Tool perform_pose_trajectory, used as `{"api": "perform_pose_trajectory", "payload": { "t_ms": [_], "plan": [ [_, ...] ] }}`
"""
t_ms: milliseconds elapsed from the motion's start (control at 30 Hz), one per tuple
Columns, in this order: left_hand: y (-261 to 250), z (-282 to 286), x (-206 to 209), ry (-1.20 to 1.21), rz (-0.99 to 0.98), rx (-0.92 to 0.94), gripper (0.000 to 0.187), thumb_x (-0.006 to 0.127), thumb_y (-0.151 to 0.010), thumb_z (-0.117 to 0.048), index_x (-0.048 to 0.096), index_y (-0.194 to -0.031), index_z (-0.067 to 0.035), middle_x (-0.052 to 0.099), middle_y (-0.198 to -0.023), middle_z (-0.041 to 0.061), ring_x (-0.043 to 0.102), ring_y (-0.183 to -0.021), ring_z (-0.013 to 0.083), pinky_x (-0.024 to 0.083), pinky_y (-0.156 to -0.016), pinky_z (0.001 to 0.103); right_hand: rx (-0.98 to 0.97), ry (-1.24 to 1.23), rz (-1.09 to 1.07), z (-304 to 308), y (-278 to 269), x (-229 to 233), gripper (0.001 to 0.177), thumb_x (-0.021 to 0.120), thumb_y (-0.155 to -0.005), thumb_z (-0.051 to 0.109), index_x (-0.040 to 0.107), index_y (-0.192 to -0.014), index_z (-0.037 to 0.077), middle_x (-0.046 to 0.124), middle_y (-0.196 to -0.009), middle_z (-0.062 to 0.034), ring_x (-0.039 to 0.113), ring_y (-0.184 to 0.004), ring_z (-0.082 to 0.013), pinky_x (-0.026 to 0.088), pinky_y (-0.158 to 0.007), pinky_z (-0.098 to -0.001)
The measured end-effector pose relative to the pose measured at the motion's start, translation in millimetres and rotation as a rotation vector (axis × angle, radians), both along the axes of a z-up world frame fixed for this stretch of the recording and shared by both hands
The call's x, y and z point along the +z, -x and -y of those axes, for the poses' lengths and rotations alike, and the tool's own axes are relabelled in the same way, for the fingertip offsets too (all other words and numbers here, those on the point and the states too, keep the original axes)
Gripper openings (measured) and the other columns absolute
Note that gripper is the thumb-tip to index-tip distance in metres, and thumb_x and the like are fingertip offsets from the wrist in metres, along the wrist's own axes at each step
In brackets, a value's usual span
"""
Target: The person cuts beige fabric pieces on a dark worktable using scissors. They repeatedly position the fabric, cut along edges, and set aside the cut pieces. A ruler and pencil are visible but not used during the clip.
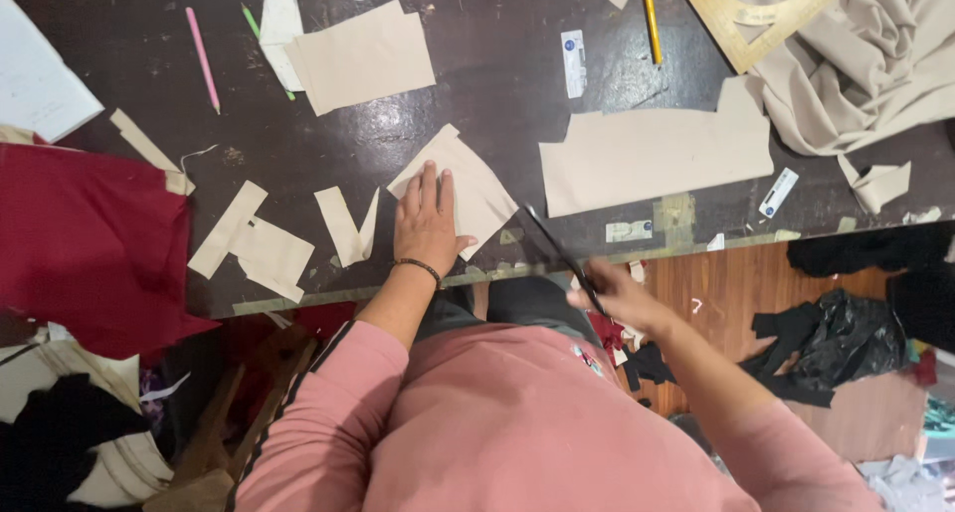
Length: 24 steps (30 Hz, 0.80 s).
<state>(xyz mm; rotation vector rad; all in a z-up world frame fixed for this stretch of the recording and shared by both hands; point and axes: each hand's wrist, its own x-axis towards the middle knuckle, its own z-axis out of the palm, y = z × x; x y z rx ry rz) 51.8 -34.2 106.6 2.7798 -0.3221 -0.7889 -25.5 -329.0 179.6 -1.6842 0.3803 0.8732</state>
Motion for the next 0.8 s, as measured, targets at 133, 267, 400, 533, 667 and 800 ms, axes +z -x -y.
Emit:
{"api": "perform_pose_trajectory", "payload": {
  "t_ms": [133,267,400,533,667,800],
  "plan": [
    [-2,1,3,-0.01,-0.032,-0.008,0.111,0.078,-0.082,-0.053,0.018,-0.164,-0.007,0.008,-0.17,0.021,0.017,-0.153,0.0369,0.026,-0.12,0.051,0.026,0.106,-0.189,53,71,-77,0.043,0.09,-0.078,0.035,0.062,-0.093,0.006,0.057,-0.06,-0.0116,0.054,-0.047,-0.0203,0.041,-0.037,-0.0261],
    [-1,2,7,-0.034,-0.045,-0.017,0.111,0.076,-0.083,-0.054,0.016,-0.165,-0.009,0.006,-0.17,0.022,0.016,-0.153,0.0373,0.025,-0.12,0.051,0.333,0.319,-0.138,9,27,-21,0.056,0.078,-0.074,0.067,0.067,-0.1,0.019,0.069,-0.073,-0.0143,0.068,-0.079,-0.0338,0.05,-0.072,-0.0439],
    [-2,2,3,-0.045,-0.049,-0.021,0.113,0.076,-0.083,-0.056,0.014,-0.166,-0.01,0.003,-0.171,0.021,0.015,-0.153,0.0368,0.025,-0.119,0.052,0.426,0.378,-0.072,-5,11,-34,0.059,0.073,-0.071,0.073,0.064,-0.093,0.019,0.069,-0.075,-0.0133,0.07,-0.086,-0.0368,0.051,-0.08,-0.0441],
    [-2,1,-1,-0.035,-0.041,-0.007,0.114,0.077,-0.082,-0.055,0.013,-0.166,-0.011,0.002,-0.171,0.021,0.015,-0.153,0.0367,0.024,-0.119,0.052,0.421,0.389,-0.058,0,14,-54,0.058,0.074,-0.072,0.072,0.063,-0.092,0.019,0.068,-0.076,-0.0133,0.069,-0.086,-0.0371,0.051,-0.079,-0.0446],
    [-1,1,-2,-0.025,-0.053,0.007,0.115,0.079,-0.081,-0.053,0.013,-0.166,-0.012,0.002,-0.172,0.02,0.014,-0.154,0.0363,0.025,-0.119,0.052,0.452,0.427,-0.069,4,18,-67,0.058,0.072,-0.073,0.074,0.061,-0.09,0.02,0.067,-0.074,-0.0135,0.07,-0.088,-0.0376,0.051,-0.08,-0.0456],
    [-2,1,-4,-0.022,-0.074,0.002,0.115,0.078,-0.082,-0.053,0.01,-0.166,-0.012,0.0,-0.172,0.02,0.011,-0.154,0.0363,0.022,-0.119,0.052,0.466,0.448,-0.078,1,16,-65,0.058,0.071,-0.074,0.074,0.061,-0.089,0.019,0.07,-0.076,-0.014,0.071,-0.092,-0.0375,0.052,-0.082,-0.0464]
  ]
}}
